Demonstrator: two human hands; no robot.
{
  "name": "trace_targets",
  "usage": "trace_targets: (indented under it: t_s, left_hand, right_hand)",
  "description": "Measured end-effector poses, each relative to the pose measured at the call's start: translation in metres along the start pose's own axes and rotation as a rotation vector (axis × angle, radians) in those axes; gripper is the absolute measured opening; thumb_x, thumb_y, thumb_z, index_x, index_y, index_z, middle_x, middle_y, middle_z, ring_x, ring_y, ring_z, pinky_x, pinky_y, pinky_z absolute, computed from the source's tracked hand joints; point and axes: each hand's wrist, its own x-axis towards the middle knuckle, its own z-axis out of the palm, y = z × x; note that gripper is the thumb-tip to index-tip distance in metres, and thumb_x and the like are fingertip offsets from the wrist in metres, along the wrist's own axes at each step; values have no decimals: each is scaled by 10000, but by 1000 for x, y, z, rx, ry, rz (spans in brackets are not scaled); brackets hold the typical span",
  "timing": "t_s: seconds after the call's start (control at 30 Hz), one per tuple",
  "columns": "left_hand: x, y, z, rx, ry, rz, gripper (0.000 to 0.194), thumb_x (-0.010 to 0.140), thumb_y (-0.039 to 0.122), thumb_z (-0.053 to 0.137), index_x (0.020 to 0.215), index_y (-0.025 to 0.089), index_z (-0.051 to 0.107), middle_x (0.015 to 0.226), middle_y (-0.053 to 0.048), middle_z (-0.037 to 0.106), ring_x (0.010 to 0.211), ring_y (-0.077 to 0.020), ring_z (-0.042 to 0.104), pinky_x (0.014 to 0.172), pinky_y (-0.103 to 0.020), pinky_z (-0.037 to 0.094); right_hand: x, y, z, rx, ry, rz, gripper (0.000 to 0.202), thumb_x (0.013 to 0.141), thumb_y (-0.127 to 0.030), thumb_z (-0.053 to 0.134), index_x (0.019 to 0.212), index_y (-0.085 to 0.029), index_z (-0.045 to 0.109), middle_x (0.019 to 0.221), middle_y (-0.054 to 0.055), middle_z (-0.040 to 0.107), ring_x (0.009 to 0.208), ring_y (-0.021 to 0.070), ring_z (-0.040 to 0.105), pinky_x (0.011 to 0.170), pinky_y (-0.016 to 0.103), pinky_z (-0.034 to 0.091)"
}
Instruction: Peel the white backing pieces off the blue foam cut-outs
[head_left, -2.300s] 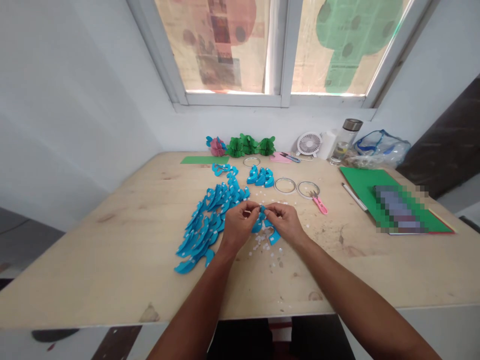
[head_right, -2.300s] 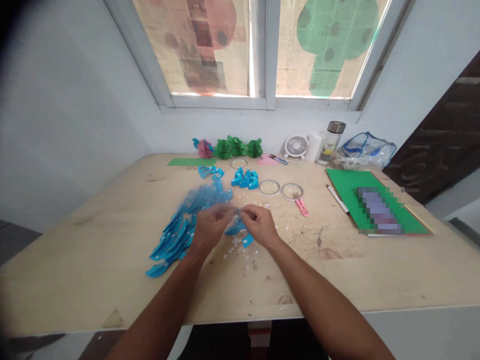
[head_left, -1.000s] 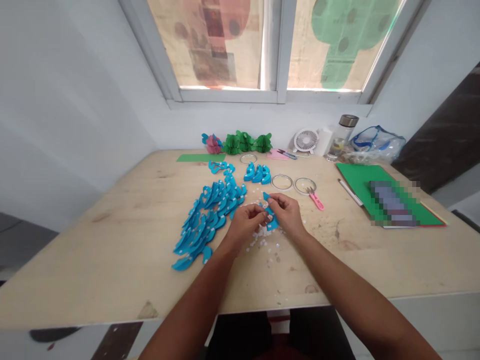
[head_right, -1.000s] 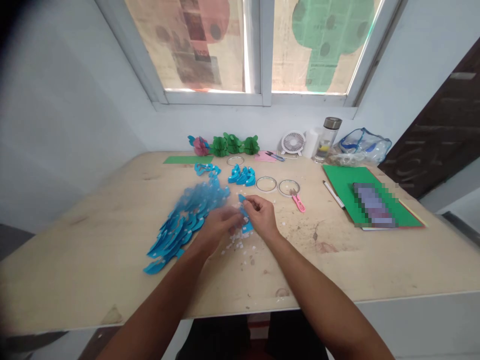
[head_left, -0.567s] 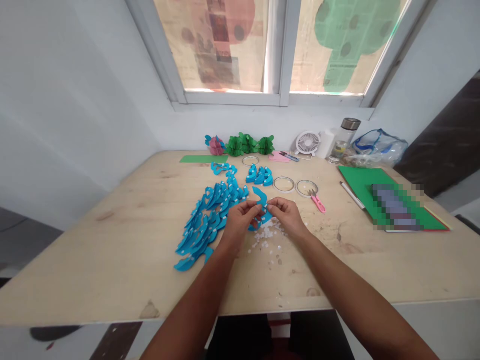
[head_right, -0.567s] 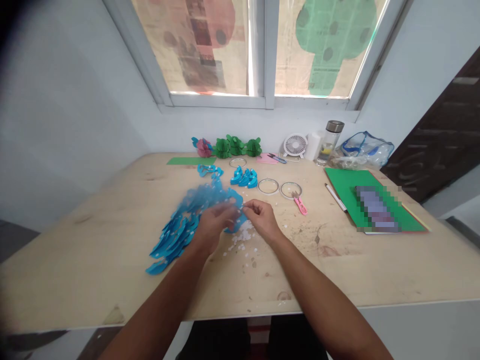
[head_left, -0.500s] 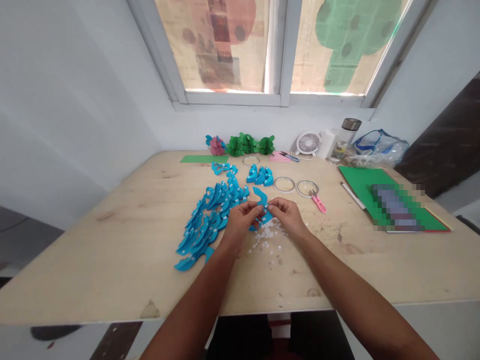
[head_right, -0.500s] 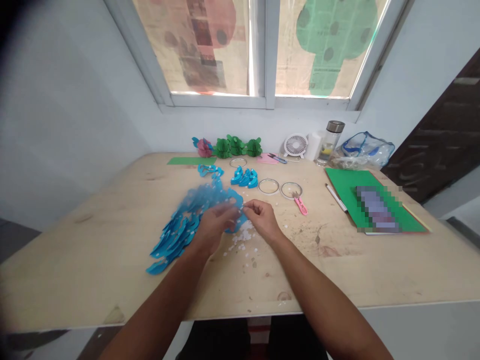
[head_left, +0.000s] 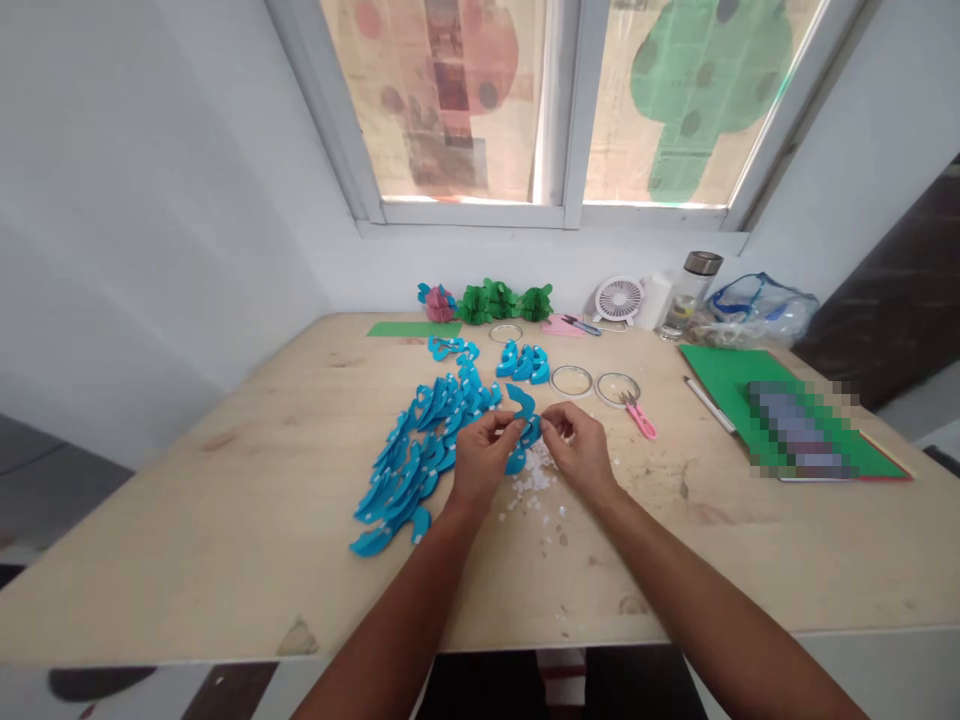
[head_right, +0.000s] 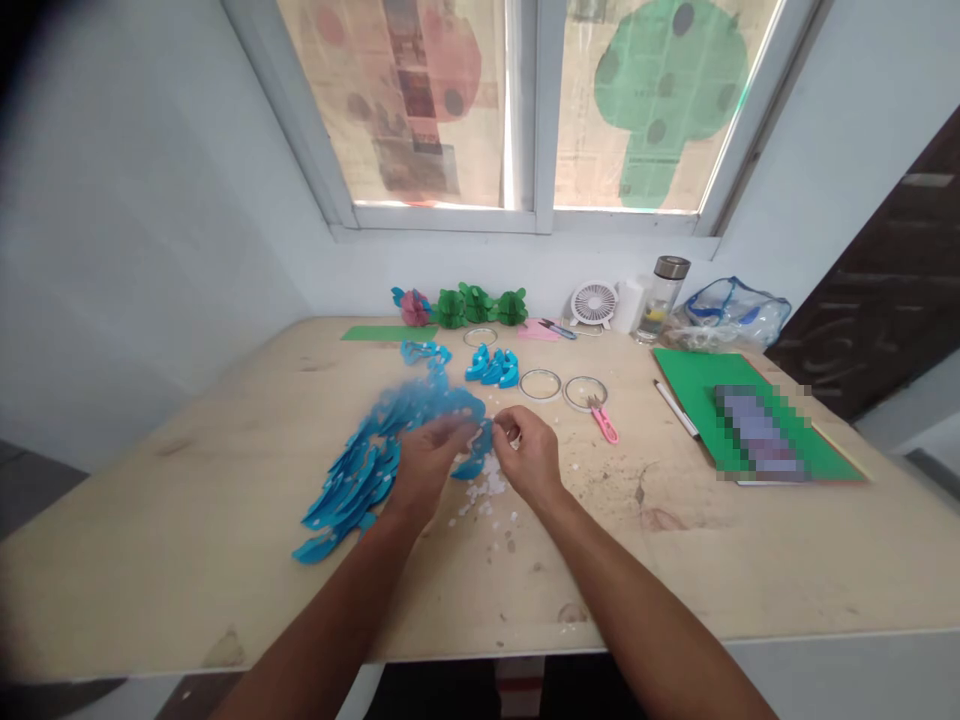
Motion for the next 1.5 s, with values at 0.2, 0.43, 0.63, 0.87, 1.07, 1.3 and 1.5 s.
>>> trace_targets:
  t_s: [0.2,0.43,0.63,0.87,1.07,1.3,1.5]
  left_hand:
    - [0,-4,0,73,45,82,195,648,309,659,756,151,695,686,-12,674,608,-142,588,566,-232,462]
    - [2,-13,1,-24,-47,38,217,642,330,665,763,154,698,718,-26,681,664,-164,605,609,-259,495]
    - [4,-10,-1,-70,-83,-22,200,613,323,690,727,159,699,701,-16,670,638,-145,580,589,-238,464]
    - [4,-9,-3,-70,-127,-49,213,626,331,678,737,150,695,664,-14,649,586,-121,539,547,-223,421]
    - [3,-6,-2,-56,-146,-57,187,625,328,673,672,147,668,611,9,597,565,-105,491,542,-217,388]
    - [2,-1,-2,-113,-122,-94,170,619,309,670,630,141,649,582,11,580,554,-100,481,548,-215,379]
    - [2,0,-2,-140,-99,-94,179,583,305,692,680,154,677,672,-13,631,619,-129,529,589,-234,417]
  right_hand:
    - [-2,-5,0,-88,8,-138,106,785,-215,487,727,-182,570,668,13,578,612,128,506,608,246,402]
    - [-3,-3,3,-7,-61,-5,121,762,-227,500,738,-177,608,634,2,600,563,118,497,564,236,387]
    - [-2,-2,3,83,-87,107,122,745,-260,517,708,-175,597,587,-11,568,536,113,475,527,233,366]
    - [-1,-2,2,120,-105,134,81,695,-219,514,662,-175,574,542,-30,525,514,103,457,512,223,352]
    - [-1,1,3,102,-113,139,103,690,-206,496,654,-170,586,541,-34,508,512,99,444,513,221,345]
    - [-1,1,2,131,-127,138,122,708,-216,496,698,-168,608,541,-32,518,516,100,441,511,219,343]
    - [1,0,1,182,-173,159,146,727,-271,517,655,-166,587,516,-36,487,498,95,421,489,215,336]
